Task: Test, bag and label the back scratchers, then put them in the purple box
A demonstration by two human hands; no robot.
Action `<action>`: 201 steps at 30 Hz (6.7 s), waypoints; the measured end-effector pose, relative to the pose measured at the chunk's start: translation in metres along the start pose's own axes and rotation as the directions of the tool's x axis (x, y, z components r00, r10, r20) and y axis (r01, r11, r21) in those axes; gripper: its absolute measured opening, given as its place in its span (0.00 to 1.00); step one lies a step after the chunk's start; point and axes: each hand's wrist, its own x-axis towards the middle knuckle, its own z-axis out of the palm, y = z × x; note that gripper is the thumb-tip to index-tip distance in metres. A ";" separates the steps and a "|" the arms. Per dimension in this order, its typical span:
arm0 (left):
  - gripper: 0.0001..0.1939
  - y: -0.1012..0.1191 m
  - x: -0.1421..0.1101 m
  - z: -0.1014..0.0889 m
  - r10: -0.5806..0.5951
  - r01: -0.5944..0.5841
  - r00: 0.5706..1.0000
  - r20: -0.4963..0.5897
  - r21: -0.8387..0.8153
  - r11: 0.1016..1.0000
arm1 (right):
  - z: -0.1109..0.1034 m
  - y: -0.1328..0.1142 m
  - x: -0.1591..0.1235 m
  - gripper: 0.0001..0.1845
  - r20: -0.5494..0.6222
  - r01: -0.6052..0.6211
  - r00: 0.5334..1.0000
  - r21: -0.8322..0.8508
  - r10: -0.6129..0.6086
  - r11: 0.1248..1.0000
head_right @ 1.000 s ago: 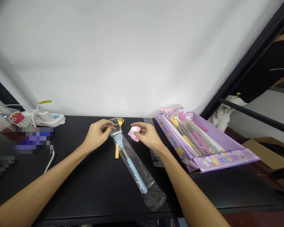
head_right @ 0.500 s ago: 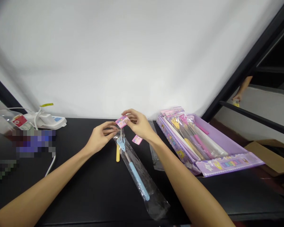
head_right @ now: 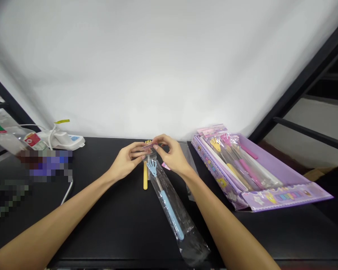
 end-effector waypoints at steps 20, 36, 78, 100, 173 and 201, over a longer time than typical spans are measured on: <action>0.18 -0.002 -0.001 0.005 -0.035 0.035 0.999 0.025 0.010 0.999 | 0.000 -0.003 -0.005 0.08 0.049 0.081 0.996 -0.252 -0.070 0.964; 0.18 0.000 -0.001 0.005 -0.108 0.108 0.994 0.004 -0.109 0.988 | -0.018 -0.003 -0.006 0.14 0.206 0.227 0.966 -0.376 -0.158 0.898; 0.18 -0.003 -0.006 0.009 0.022 -0.023 0.997 0.074 0.017 1.000 | -0.016 -0.001 -0.007 0.04 0.325 0.144 0.946 -0.433 0.006 0.890; 0.15 0.003 -0.008 0.010 0.057 -0.058 0.998 0.015 0.113 0.992 | -0.011 -0.006 -0.007 0.07 0.327 0.315 0.931 -0.498 -0.161 0.808; 0.14 0.003 -0.007 0.009 0.103 -0.101 0.995 0.008 0.247 0.964 | -0.008 -0.006 -0.008 0.19 0.299 0.390 0.917 -0.544 -0.263 0.743; 0.17 -0.005 -0.004 0.008 -0.012 0.013 1.000 -0.001 0.056 0.998 | -0.007 -0.014 -0.008 0.20 0.382 0.423 0.886 -0.433 -0.263 0.796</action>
